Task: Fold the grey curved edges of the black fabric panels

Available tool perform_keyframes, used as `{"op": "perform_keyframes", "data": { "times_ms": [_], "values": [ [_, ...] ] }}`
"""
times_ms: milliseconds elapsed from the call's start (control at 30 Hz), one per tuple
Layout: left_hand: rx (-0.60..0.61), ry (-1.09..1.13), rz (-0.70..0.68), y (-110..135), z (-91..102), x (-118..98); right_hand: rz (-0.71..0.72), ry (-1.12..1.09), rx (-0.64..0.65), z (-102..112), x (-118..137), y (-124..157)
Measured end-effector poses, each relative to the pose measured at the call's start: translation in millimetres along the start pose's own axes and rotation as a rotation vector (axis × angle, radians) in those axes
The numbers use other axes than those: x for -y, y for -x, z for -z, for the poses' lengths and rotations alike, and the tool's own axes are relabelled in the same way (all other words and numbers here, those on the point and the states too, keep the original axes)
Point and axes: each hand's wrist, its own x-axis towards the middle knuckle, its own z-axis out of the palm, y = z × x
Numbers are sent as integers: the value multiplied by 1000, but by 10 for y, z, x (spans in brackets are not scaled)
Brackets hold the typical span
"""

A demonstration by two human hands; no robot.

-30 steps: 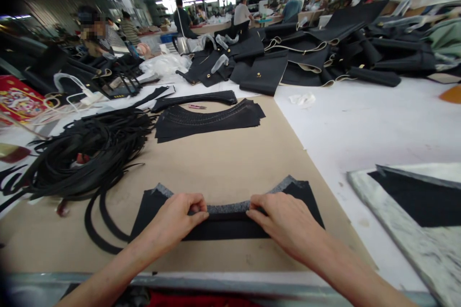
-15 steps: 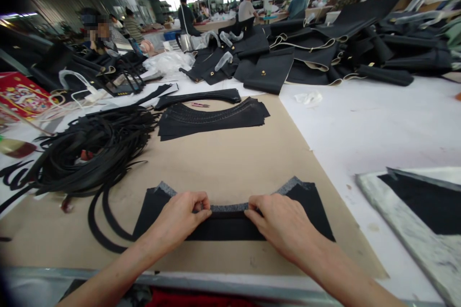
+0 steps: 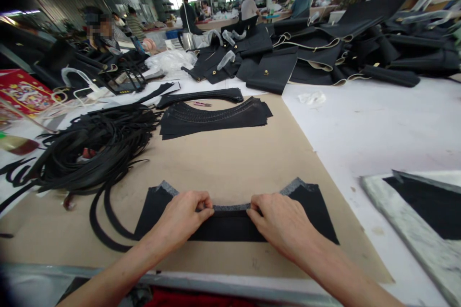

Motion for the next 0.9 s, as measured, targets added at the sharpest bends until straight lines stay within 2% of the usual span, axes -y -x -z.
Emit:
{"op": "perform_keyframes", "data": {
  "times_ms": [500, 900],
  "values": [
    [4, -4, 19, 13, -8, 27, -7, -16, 35, 3, 32, -20],
    [10, -17, 25, 12, -6, 13, 7, -11, 9, -37, 42, -54]
  ]
}}
